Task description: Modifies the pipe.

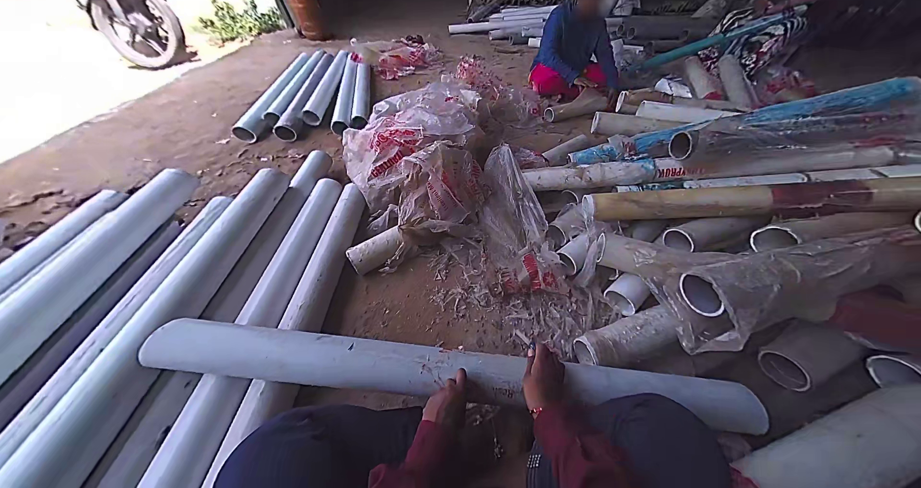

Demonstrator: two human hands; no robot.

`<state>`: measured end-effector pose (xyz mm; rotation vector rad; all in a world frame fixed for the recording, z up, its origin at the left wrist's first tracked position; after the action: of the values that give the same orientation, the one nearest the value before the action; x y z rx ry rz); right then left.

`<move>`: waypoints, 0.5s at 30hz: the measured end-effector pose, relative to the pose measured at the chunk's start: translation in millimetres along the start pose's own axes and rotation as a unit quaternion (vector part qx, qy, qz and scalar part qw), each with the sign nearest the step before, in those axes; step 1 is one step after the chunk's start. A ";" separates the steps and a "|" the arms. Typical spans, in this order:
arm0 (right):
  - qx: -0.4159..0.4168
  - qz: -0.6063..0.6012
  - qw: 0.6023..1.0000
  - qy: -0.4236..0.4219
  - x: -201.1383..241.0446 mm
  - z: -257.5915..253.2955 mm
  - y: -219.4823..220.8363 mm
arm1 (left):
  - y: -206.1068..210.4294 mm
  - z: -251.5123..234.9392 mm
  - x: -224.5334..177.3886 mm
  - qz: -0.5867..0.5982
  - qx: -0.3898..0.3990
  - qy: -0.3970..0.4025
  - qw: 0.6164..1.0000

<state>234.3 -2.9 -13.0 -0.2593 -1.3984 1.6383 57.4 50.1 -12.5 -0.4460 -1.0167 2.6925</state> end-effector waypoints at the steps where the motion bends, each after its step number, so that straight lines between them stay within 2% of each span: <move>1: 0.005 0.023 1.000 0.002 0.1 -5.9 4.9 | 1.2 -0.6 0.1 0.005 -0.001 -0.003 1.000; 3: 0.013 0.054 0.998 0.011 0.1 -14.8 13.7 | 2.1 -1.1 -1.2 0.015 0.003 -0.001 1.000; 6: -0.031 0.053 0.998 0.005 -0.6 -18.9 18.1 | -0.1 -5.0 0.2 0.025 0.002 0.025 0.999; 12: -0.024 0.050 0.998 0.017 0.9 -17.8 20.7 | 7.7 -19.5 6.1 0.054 -0.018 0.062 0.996; 15: -0.042 0.048 0.998 0.026 -1.6 -18.9 22.0 | 8.1 2.1 -7.5 0.045 0.019 0.107 0.993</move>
<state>236.9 10.3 -38.7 -0.4213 -1.4363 1.6403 62.7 40.5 -14.9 -0.7705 -0.9029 2.6642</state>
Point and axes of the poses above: each hand's wrist, its own z-axis away from the middle knuckle, its own y-axis out of the palm, x = y × z, the point moved 6 cm from there along -z, towards the middle knuckle, and after that the axes turned 3 degrees about y, right-handed, at the moved point
